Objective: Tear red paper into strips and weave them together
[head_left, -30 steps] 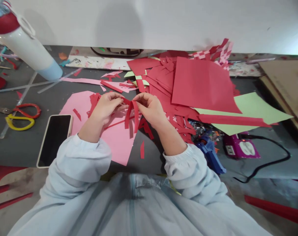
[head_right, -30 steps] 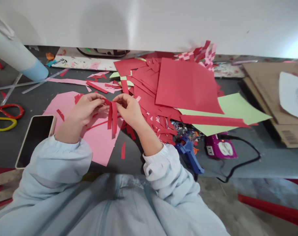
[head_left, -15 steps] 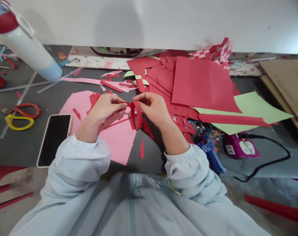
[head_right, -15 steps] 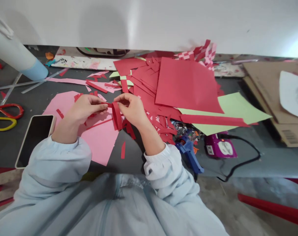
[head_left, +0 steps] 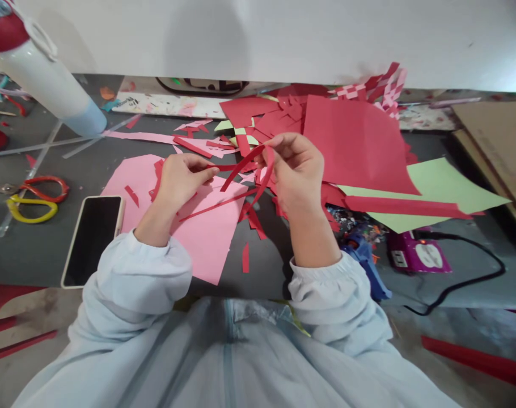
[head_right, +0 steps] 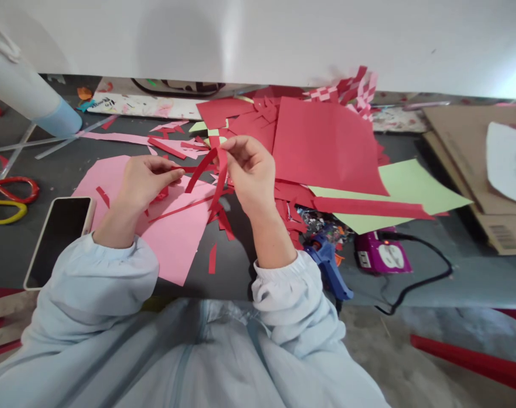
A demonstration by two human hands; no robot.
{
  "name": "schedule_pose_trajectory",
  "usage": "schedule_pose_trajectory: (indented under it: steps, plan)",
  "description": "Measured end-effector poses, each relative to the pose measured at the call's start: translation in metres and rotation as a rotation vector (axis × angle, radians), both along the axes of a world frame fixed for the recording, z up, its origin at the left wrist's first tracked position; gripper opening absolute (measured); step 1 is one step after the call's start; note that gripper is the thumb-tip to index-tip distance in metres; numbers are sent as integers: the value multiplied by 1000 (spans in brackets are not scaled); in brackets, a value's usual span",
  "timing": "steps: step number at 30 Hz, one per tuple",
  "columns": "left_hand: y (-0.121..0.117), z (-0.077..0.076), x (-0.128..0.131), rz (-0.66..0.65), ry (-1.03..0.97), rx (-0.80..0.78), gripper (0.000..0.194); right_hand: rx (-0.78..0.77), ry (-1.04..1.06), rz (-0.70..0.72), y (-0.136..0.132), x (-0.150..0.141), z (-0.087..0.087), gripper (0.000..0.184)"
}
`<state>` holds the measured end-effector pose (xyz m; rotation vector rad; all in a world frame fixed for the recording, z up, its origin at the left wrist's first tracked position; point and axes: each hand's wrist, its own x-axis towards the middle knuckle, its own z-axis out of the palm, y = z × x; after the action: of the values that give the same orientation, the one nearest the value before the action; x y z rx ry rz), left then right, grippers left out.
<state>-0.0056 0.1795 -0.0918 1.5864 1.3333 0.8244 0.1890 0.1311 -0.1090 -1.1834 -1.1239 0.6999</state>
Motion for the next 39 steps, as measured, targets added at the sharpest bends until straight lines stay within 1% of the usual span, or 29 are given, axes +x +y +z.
schedule_pose_trajectory:
  steps: [5,9,13,15,20,25,29,35,39]
  plan:
    - [-1,-4,2,73,29,142,7,119,-76,-160,5,8,-9,29]
    - [-1,-8,3,84,63,215,7,205,-22,-177,7,8,-10,22]
    - [0,-11,4,101,97,313,3,408,100,-194,11,7,-10,19]
    - [0,-13,4,104,104,352,4,474,135,-207,14,9,-11,18]
    - [-2,-14,4,118,113,439,6,488,88,-239,19,20,-16,21]
    - [-3,-13,3,120,130,447,7,513,19,-255,23,28,-22,18]
    - [-4,-11,3,113,137,439,8,527,12,-250,24,27,-23,15]
    - [-3,-10,5,110,142,430,10,519,22,-270,22,22,-21,10]
    - [-4,-9,5,103,145,429,9,537,13,-267,23,22,-22,12]
